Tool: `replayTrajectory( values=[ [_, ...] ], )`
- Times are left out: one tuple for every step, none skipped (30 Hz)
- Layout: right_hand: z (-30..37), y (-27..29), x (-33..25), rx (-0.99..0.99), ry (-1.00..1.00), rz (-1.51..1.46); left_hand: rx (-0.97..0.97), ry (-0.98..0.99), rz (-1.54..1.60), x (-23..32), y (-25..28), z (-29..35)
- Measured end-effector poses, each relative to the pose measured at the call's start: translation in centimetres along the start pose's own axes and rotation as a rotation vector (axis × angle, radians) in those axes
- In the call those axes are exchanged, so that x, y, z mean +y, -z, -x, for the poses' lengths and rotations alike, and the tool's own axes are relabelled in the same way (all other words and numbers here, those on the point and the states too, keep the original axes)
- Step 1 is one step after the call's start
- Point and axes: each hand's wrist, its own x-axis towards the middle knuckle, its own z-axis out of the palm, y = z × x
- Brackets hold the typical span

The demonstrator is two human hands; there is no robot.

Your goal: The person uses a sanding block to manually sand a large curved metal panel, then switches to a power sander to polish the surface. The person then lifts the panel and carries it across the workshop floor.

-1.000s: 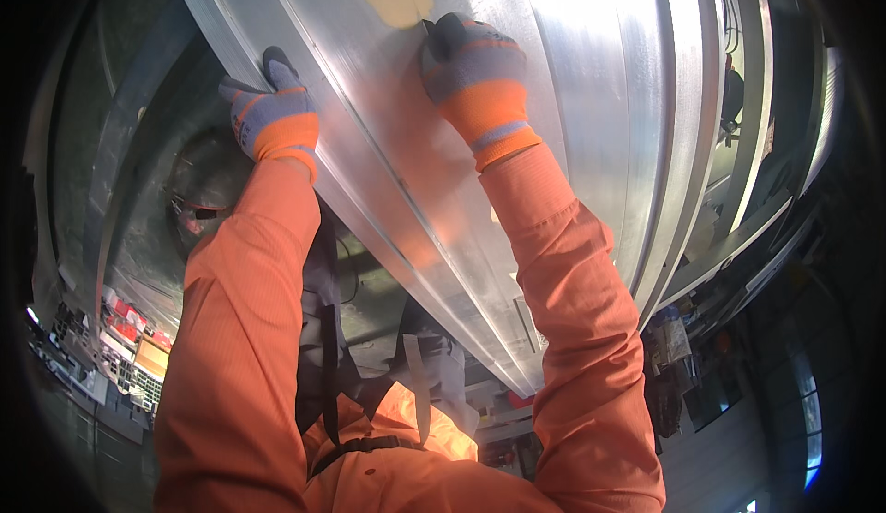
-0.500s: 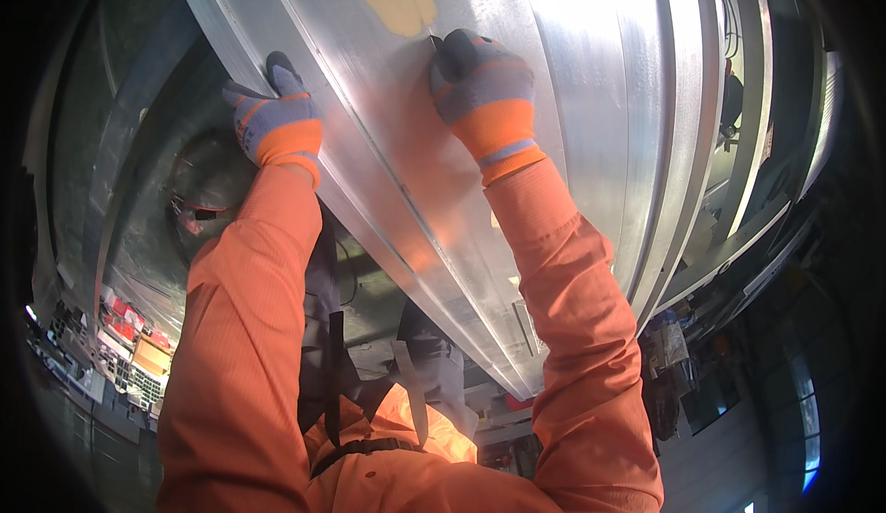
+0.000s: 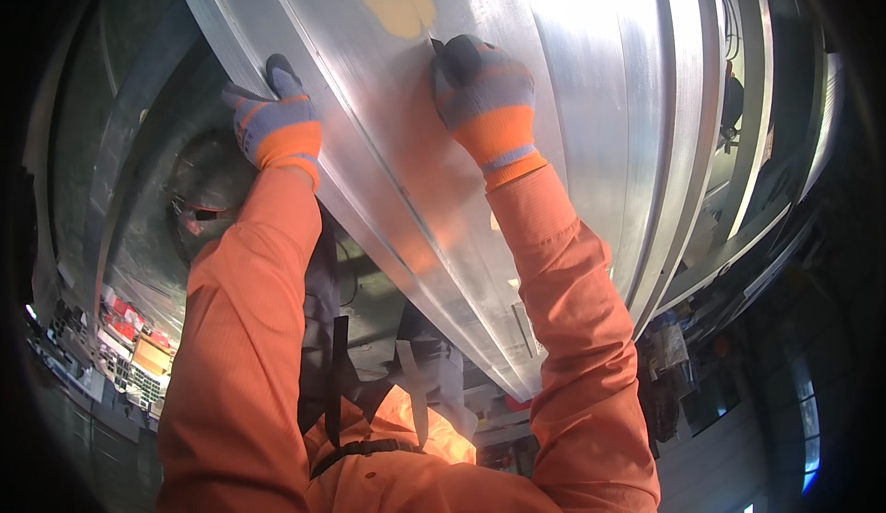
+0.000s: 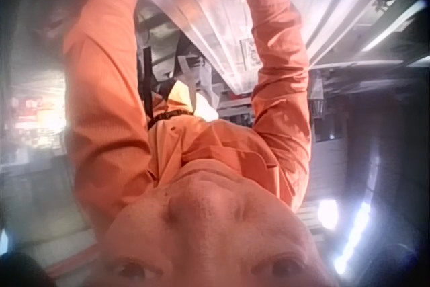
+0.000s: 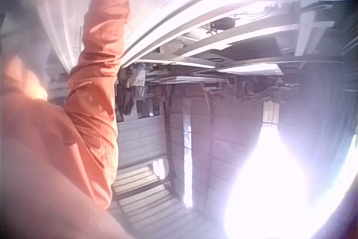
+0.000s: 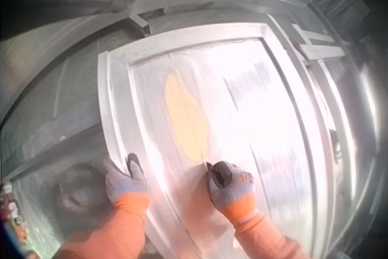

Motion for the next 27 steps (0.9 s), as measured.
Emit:
replayTrajectory(
  values=[
    [-0.1, -0.1, 0.0, -0.002, -0.006, -0.006, -0.001, -0.006, 0.001, -0.1, 0.0, 0.0],
    [-0.1, -0.1, 0.1, -0.005, -0.015, -0.010, -0.004, -0.013, 0.002, -0.1, 0.0, 0.0],
    [-0.2, -0.2, 0.1, -0.007, -0.024, -0.014, -0.003, -0.012, 0.012, -0.1, 0.0, 0.0],
    [-0.3, -0.2, 0.1, -0.005, -0.029, -0.010, -0.002, -0.012, 0.022, -0.2, 0.0, 0.0],
    [-0.4, -0.4, 0.1, -0.002, -0.033, -0.008, 0.001, -0.010, 0.031, -0.2, -0.1, -0.1],
    [-0.5, -0.5, 0.0, 0.000, -0.038, -0.005, 0.004, -0.011, 0.030, -0.3, -0.1, -0.1],
    [-0.6, -0.4, -0.1, -0.007, -0.040, -0.005, 0.007, -0.012, 0.028, -0.4, -0.2, -0.1],
    [-0.6, -0.3, -0.2, -0.014, -0.043, -0.005, 0.009, -0.013, 0.026, -0.5, -0.3, -0.1],
    [-0.6, -0.2, -0.3, -0.021, -0.045, -0.004, 0.010, -0.013, 0.021, -0.5, -0.3, -0.2],
    [-0.6, -0.3, -0.3, -0.023, -0.046, 0.002, 0.011, -0.012, 0.016, -0.5, -0.3, -0.2],
    [-0.6, -0.3, -0.1, -0.023, -0.047, 0.007, 0.012, -0.013, 0.011, -0.5, -0.3, -0.2],
    [-0.6, -0.3, -0.1, -0.024, -0.048, 0.012, 0.016, -0.018, 0.003, -0.5, -0.3, -0.1],
    [-0.6, -0.1, -0.2, -0.039, -0.063, 0.015, 0.019, -0.023, -0.006, -0.4, -0.3, 0.0],
    [-0.7, 0.1, -0.5, -0.055, -0.078, 0.018, 0.022, -0.026, -0.014, -0.5, -0.3, 0.0],
    [-0.8, 0.3, -0.7, -0.070, -0.093, 0.022, 0.023, -0.019, -0.019, -0.4, -0.3, 0.0],
    [-0.9, 0.3, -0.8, -0.071, -0.079, 0.043, 0.023, -0.012, -0.024, -0.3, -0.3, -0.1],
    [-0.9, 0.3, -0.8, -0.073, -0.068, 0.066, 0.021, -0.006, -0.029, -0.2, -0.3, 0.0],
    [-0.9, 0.4, -0.7, -0.074, -0.056, 0.089, 0.002, -0.003, -0.014, -0.1, -0.2, 0.1],
    [-1.1, 0.6, -0.6, -0.103, -0.038, 0.110, -0.018, 0.001, 0.000, 0.0, 0.0, 0.2],
    [-1.6, 0.8, -0.5, -0.133, -0.019, 0.126, -0.034, 0.005, 0.012, -0.1, 0.2, 0.2],
    [-2.0, 0.9, -0.3, -0.163, 0.001, 0.142, -0.022, 0.012, -0.004, -0.1, 0.2, 0.1],
    [-2.3, 0.9, -0.1, -0.196, 0.017, 0.138, -0.009, 0.018, -0.021, 0.0, 0.1, 0.0],
    [-2.9, 1.3, 0.1, -0.226, 0.032, 0.140, 0.001, 0.024, -0.033, 0.1, 0.0, 0.0],
    [-3.2, 1.6, 0.0, -0.257, 0.048, 0.141, -0.004, 0.018, -0.023, -0.1, -0.1, -0.1],
    [-3.4, 2.1, -0.4, -0.298, 0.012, 0.133, -0.008, 0.013, -0.012, -0.3, -0.1, -0.2],
    [-3.4, 2.2, -0.3, -0.309, 0.005, 0.142, -0.012, 0.007, -0.001, -0.4, -0.2, -0.2],
    [-3.5, 2.3, -0.3, -0.320, -0.001, 0.151, -0.019, 0.019, -0.011, -0.3, -0.2, -0.1]
  ],
)
